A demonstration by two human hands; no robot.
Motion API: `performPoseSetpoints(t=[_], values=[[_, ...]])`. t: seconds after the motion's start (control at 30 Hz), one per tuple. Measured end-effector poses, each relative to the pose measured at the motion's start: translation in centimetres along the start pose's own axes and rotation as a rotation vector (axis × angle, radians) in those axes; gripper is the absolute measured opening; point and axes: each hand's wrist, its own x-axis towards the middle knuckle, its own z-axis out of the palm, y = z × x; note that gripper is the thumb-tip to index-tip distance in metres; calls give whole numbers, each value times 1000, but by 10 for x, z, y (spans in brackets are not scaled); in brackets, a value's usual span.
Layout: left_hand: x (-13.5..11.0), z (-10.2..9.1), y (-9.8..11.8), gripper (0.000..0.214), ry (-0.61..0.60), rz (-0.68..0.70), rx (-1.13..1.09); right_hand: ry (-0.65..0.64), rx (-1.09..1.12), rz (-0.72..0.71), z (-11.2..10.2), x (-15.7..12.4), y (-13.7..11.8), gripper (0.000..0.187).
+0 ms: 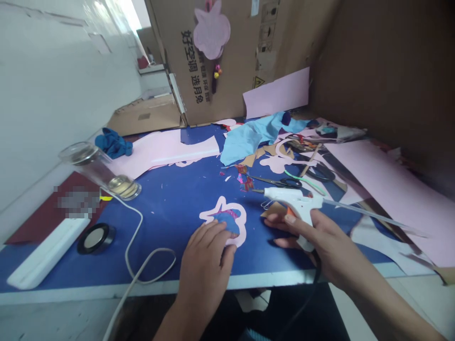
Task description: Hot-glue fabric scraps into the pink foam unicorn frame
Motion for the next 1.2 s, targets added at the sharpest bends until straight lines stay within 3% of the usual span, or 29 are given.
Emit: performPoseSetpoints(t=[0.33, 0.7, 1.0, 1.2], values=[[6, 0, 10, 10, 57, 31, 133, -7, -6, -2, -3, 1, 3, 45], [10, 3, 13, 21, 124, 67, 215, 42, -2, 16, -3, -1, 3, 39], [7, 9, 11, 18, 175, 27, 220, -114, 33, 103, 19, -8, 5, 43], [8, 8, 12, 19, 172, 9, 207, -139, 30, 116, 29, -9, 6, 44]])
